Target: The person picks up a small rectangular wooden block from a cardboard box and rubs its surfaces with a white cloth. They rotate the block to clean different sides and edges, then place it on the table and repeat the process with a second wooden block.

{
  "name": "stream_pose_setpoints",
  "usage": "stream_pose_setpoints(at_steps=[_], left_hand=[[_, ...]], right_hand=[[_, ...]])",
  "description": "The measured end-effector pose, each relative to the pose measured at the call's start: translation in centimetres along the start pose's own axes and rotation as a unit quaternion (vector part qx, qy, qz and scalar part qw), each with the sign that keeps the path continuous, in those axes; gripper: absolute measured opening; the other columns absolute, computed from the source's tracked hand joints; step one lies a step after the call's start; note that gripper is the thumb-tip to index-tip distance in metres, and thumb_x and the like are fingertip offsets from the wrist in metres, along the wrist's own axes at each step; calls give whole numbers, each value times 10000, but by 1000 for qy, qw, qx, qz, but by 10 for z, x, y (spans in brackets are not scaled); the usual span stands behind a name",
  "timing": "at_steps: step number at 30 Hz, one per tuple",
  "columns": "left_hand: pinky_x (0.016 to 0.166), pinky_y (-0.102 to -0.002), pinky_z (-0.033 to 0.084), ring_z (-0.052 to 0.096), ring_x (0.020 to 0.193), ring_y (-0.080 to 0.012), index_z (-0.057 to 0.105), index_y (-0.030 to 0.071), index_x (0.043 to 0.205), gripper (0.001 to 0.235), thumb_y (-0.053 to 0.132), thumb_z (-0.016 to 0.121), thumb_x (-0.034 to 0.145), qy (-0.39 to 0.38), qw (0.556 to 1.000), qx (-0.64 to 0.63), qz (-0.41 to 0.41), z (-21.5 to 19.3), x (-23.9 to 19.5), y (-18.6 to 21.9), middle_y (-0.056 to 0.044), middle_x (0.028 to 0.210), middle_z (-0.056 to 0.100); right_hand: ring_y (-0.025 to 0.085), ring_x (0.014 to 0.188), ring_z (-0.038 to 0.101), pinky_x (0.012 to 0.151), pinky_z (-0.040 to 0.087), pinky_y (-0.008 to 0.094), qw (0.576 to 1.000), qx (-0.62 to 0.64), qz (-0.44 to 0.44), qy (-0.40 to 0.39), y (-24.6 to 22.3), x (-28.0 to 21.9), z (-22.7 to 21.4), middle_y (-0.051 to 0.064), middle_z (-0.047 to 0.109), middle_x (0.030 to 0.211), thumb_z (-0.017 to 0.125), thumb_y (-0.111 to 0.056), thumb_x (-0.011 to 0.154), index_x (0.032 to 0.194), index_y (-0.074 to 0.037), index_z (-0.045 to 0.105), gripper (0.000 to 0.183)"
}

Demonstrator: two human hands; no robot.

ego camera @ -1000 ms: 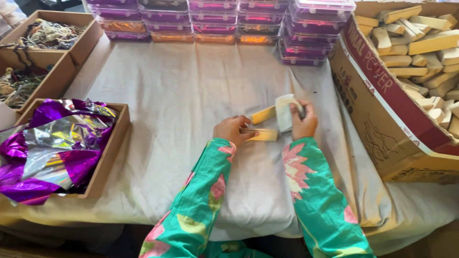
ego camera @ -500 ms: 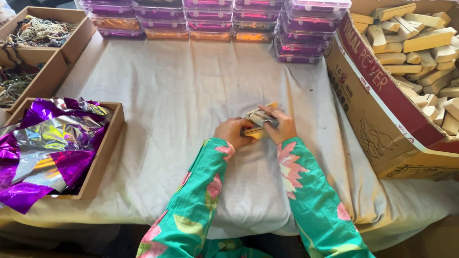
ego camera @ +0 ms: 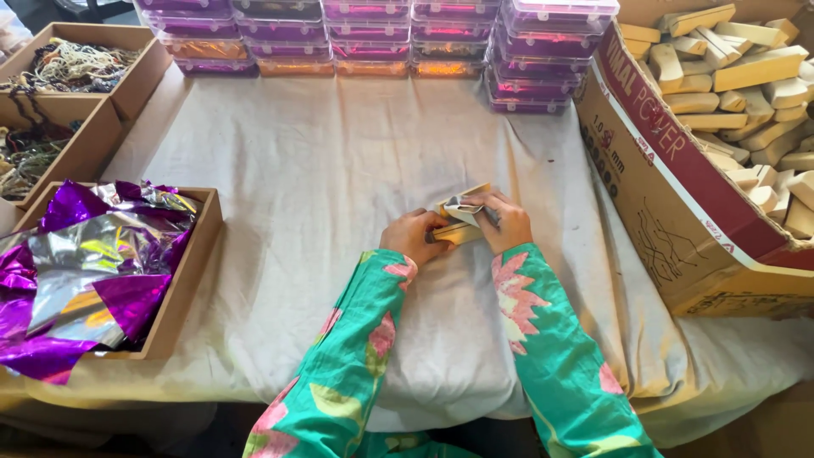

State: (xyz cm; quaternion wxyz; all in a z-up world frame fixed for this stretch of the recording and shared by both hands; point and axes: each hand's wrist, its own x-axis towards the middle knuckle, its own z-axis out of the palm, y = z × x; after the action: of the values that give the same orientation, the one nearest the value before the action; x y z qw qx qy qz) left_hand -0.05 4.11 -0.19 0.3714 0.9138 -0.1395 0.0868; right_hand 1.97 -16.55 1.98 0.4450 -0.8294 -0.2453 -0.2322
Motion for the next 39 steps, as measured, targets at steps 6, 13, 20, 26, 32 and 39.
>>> stream_pose_setpoints(at_steps=[6,13,20,26,32,39], left_hand=[[761,-436,560,732,911,-256,466,166,1401,852,396,881,692,32,997,-31,-62,9,2,5,-26,952,765],[739,-453,557,718,895,-300,384,171,1403,940,359,941,669,65,995,-25,-67,12,2,3,-56,945,727],[784,-420,558,720,951,-269,349,217,1481,973,314,918,697,37,998,-23,-36,10,1,2,-17,987,755],[782,-425,566,714,948,-280,341,229,1504,1004,272,908,676,41,999,-2,-28,18,5,-8,-33,994,739],[794,-428,564,715,945,-261,370,237,1479,954,312,907,695,40,999,-25,-25,15,2,-1,-17,983,750],[811,-432,563,700,976,-282,361,241,1526,944,240,869,730,52,997,43,-25,24,4,-13,-28,1008,733]], right_hand=[[244,1028,755,897,568,332,993,48,5,-108,37,-12,16,91,783,1079,662,-6,823,989,-94,798,232],[256,911,770,766,573,324,952,144,175,-204,6,-3,-2,116,791,1034,778,-136,921,1110,-99,787,193],[207,993,726,843,585,326,995,-44,-9,-86,26,-6,8,52,737,1123,747,-57,826,1227,-156,742,413],[239,1049,708,886,578,358,990,-29,-86,-111,23,-8,21,38,718,1134,756,-25,785,1127,-174,788,375],[216,1027,730,873,588,327,996,-39,-23,-75,52,-7,4,25,734,1128,769,-44,764,1038,-153,810,298],[213,1038,700,859,563,322,989,44,-63,-130,34,-14,31,68,715,1100,871,-127,762,971,-80,794,228]])
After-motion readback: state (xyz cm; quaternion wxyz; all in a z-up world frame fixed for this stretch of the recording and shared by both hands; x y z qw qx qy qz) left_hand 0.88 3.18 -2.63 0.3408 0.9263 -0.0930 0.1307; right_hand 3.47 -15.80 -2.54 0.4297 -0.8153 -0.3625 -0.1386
